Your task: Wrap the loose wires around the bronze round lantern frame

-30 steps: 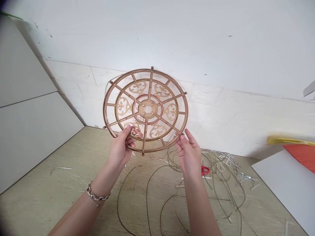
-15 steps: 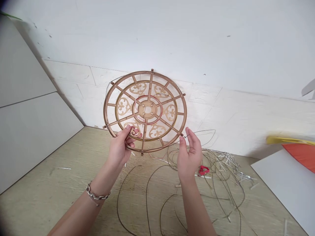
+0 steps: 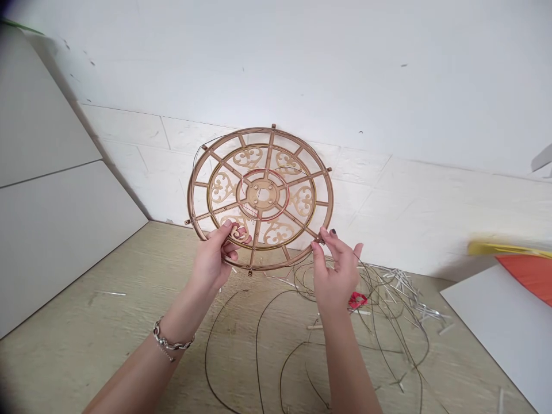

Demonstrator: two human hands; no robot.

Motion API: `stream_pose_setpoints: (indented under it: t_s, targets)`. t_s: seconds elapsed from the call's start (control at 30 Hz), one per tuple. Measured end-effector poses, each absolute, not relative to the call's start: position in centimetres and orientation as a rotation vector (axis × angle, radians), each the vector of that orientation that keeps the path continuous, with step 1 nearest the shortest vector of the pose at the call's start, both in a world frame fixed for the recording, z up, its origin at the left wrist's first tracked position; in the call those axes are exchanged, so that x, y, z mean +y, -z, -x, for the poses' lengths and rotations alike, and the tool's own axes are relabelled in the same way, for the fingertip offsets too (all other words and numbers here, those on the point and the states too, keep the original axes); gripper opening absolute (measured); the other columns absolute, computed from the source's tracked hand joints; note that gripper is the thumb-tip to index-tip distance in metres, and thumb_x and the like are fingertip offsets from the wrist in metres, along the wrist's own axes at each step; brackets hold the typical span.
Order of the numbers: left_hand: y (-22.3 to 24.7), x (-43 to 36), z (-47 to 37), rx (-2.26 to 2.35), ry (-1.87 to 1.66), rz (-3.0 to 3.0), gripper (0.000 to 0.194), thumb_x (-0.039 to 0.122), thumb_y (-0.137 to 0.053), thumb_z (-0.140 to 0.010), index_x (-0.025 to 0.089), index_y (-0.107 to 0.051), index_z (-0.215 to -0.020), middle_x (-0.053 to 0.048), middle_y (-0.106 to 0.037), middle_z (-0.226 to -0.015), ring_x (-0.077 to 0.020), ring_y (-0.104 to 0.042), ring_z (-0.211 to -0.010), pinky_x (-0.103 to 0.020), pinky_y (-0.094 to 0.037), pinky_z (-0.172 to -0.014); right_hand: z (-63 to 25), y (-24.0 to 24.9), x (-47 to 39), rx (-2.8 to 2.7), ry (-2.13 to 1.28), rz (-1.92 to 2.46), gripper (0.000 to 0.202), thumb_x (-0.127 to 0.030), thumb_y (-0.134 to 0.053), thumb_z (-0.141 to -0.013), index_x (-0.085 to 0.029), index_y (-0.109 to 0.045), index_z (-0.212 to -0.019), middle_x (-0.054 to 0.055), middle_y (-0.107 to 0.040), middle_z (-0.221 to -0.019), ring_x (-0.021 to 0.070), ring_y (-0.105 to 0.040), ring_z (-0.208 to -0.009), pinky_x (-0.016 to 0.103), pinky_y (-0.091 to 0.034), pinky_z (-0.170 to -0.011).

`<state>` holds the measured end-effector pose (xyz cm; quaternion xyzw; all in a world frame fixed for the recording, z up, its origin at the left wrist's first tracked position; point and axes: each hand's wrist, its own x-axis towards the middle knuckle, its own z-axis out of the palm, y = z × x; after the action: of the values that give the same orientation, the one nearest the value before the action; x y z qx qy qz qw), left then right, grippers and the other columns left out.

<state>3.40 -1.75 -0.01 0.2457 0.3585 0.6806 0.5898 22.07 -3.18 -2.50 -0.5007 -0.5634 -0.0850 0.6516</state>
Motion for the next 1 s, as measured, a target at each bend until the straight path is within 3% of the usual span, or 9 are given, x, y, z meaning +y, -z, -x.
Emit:
stream_pose_setpoints:
  t_s: [0.17,0.23,0.37,0.57,0.77,1.0]
  targets:
    - [0.0,-1.9,-3.4,0.852,-1.575,-0.583,0.022,0.033,-0.065,-0.067,0.013,-0.065,-0.076,-0.005,-0.069,-0.070,-0.0111,-0.062,-0.053,-0.014,-0.033,-0.030,-22.8,2.3,-3.2,-1.341,0.225,1.155,0.025,-0.026,-0.061,-0.076,-0.020,-0.051,-0.098,0.008,-0.062,-0.108,0.0206,-0.055,-0.105,0.045,-0.036,-0.095]
    - [-0.1,-2.0,-3.4,0.857,-1.577,-0.595,0.023,0.033,-0.066,-0.066,0.012,-0.065,-0.076,-0.005,-0.069,-0.070,-0.0113,-0.061,-0.053,-0.014,-0.034,-0.030,-22.9,2.1,-3.2,-1.338,0.212,1.179,0.030,-0.027,-0.062,-0.076,-0.020,-0.049,-0.102,0.008,-0.060,-0.110,0.0208,-0.054,-0.106,0.041,-0.041,-0.089]
    - [-0.2,-2.1,-3.5,0.857,-1.586,-0.612,0.023,0.032,-0.068,-0.064,0.012,-0.065,-0.074,-0.005,-0.069,-0.071,-0.0122,-0.062,-0.056,-0.014,-0.034,-0.029,-23.1,2.1,-3.1,-1.307,0.175,1.294,0.042,-0.033,-0.064,-0.073,-0.022,-0.047,-0.109,0.007,-0.057,-0.111,0.0205,-0.053,-0.102,0.039,-0.043,-0.085]
    - [-0.4,-2.2,-3.6,0.851,-1.578,-0.598,0.021,0.032,-0.067,-0.065,0.013,-0.064,-0.073,-0.004,-0.068,-0.068,-0.0112,-0.061,-0.054,-0.014,-0.034,-0.029,-23.9,2.3,-2.8,-1.235,0.145,1.378,0.036,-0.044,-0.067,-0.067,-0.020,-0.051,-0.089,0.001,-0.055,-0.082,0.0146,-0.051,-0.072,0.029,-0.042,-0.068]
    - [-0.5,-2.3,-3.8,0.841,-1.586,-0.591,0.020,0.031,-0.068,-0.064,0.013,-0.062,-0.071,-0.004,-0.068,-0.068,-0.0117,-0.063,-0.058,-0.013,-0.033,-0.030,-24.0,2.0,-2.8,-1.248,0.087,1.397,0.027,-0.046,-0.062,-0.072,-0.019,-0.056,-0.072,0.001,-0.059,-0.072,0.0155,-0.055,-0.068,0.030,-0.041,-0.070]
    - [-0.4,-2.4,-3.9,0.842,-1.569,-0.631,0.022,0.032,-0.067,-0.065,0.013,-0.063,-0.074,-0.005,-0.068,-0.070,-0.0124,-0.062,-0.058,-0.014,-0.033,-0.031,-24.4,1.7,-2.9,-1.216,-0.074,1.350,0.026,-0.042,-0.064,-0.071,-0.019,-0.061,-0.082,0.001,-0.062,-0.074,0.0151,-0.057,-0.066,0.030,-0.045,-0.066]
